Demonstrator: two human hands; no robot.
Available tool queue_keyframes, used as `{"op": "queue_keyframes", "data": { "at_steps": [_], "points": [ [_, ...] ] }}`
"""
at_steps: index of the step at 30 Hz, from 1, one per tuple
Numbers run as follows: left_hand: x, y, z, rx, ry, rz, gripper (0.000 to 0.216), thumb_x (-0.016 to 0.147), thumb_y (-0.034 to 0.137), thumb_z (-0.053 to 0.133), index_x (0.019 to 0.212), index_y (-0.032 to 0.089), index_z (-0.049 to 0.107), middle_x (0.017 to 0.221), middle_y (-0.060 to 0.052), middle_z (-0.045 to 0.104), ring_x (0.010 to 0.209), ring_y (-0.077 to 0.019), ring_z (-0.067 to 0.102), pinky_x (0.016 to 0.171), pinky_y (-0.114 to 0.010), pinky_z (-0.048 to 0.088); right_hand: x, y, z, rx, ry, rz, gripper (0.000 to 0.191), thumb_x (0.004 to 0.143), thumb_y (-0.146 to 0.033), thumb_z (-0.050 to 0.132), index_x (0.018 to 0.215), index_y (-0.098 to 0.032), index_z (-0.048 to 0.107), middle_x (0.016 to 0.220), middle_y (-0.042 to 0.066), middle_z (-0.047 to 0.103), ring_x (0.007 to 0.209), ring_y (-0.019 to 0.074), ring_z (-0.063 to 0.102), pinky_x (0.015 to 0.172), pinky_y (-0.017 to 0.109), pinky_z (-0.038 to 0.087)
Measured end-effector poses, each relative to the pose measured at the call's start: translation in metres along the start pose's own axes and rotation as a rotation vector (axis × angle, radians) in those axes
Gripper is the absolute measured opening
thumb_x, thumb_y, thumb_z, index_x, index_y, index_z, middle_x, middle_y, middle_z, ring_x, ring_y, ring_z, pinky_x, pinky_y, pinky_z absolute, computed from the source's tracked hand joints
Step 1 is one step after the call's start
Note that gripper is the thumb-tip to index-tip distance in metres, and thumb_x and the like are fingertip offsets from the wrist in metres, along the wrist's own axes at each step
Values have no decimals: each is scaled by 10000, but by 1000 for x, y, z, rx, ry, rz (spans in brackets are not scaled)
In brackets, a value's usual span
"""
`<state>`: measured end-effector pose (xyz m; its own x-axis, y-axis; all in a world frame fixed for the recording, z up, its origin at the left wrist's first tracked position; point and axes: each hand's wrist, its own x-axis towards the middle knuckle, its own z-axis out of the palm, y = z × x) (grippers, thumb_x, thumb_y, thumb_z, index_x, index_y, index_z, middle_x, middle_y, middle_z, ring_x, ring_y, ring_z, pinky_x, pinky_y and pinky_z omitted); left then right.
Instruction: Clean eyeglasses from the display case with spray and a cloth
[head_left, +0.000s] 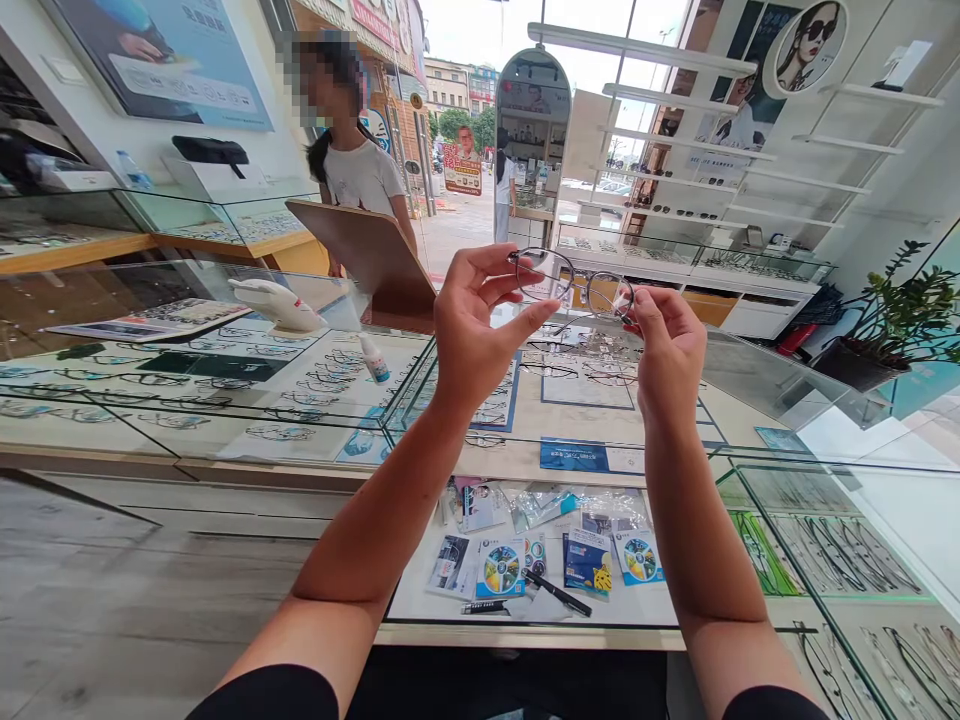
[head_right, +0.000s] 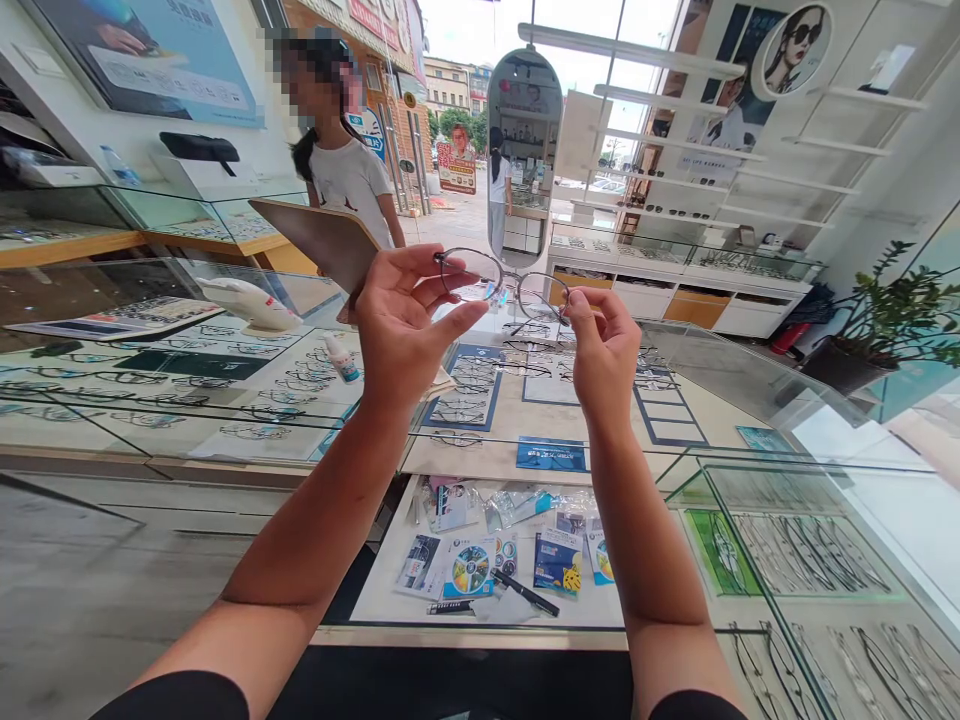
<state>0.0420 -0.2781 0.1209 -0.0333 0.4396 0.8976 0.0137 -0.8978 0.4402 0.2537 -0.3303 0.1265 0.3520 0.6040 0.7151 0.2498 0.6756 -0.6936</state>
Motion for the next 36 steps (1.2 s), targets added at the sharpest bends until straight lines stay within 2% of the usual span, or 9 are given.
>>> {"op": "queue_keyframes", "data": {
  "at_steps": [5,10,15,20,25,31,36],
  "points": [
    [-1,5,2,-15,60,29,664,833,633,1005,1339,376,661,1293,-39,832,1187,-292,820,970,-514,674,0,2,0,31,3,26,254,1020,-527,714,1024,-279,766,1065,56,820,960,202,781,869,386,640],
    [-1,12,1,37,61,-7,624,861,645,976,1334,366,679,1320,-49,832,1259,-311,791,1045,-541,654,0,2,0,119,15,90,248,986,-513,753,1029,-271,778,1025,54,811,939,192,767,851,373,623],
    [-1,8,-2,79,53,-26,647,847,651,985,1347,373,685,1325,-48,832,1282,-316,779,1048,-534,659,3,8,-1,198,7,153,242,938,-491,769,1064,-285,776,1094,57,828,949,193,798,835,365,636],
    [-2,2,-2,105,34,4,632,857,522,1019,1376,361,697,1324,-69,821,1306,-311,776,1059,-518,657,8,17,-7,161,-103,84,284,998,-479,655,1185,-289,754,1239,91,834,1029,242,855,822,395,665],
    [-4,-5,0,145,47,11,660,837,532,1028,1378,342,700,1355,-81,808,1318,-322,779,1020,-478,668,9,21,-10,157,-88,43,284,991,-436,673,1229,-302,751,1297,96,817,1118,267,860,831,399,688],
    [-2,-14,2,-23,18,-46,702,817,547,1041,1389,339,692,1287,-82,810,1188,-288,823,1002,-451,702,10,20,-7,217,-70,80,259,931,-396,711,1165,-296,757,1251,76,816,1046,245,847,800,381,687],
    [6,-24,-8,-212,-127,-150,684,836,599,1008,1374,302,708,1295,-105,807,1158,-270,825,967,-402,711,12,13,-12,237,-168,98,311,993,-486,582,1101,-267,775,1189,95,822,1014,249,835,871,432,695]
  ]
}}
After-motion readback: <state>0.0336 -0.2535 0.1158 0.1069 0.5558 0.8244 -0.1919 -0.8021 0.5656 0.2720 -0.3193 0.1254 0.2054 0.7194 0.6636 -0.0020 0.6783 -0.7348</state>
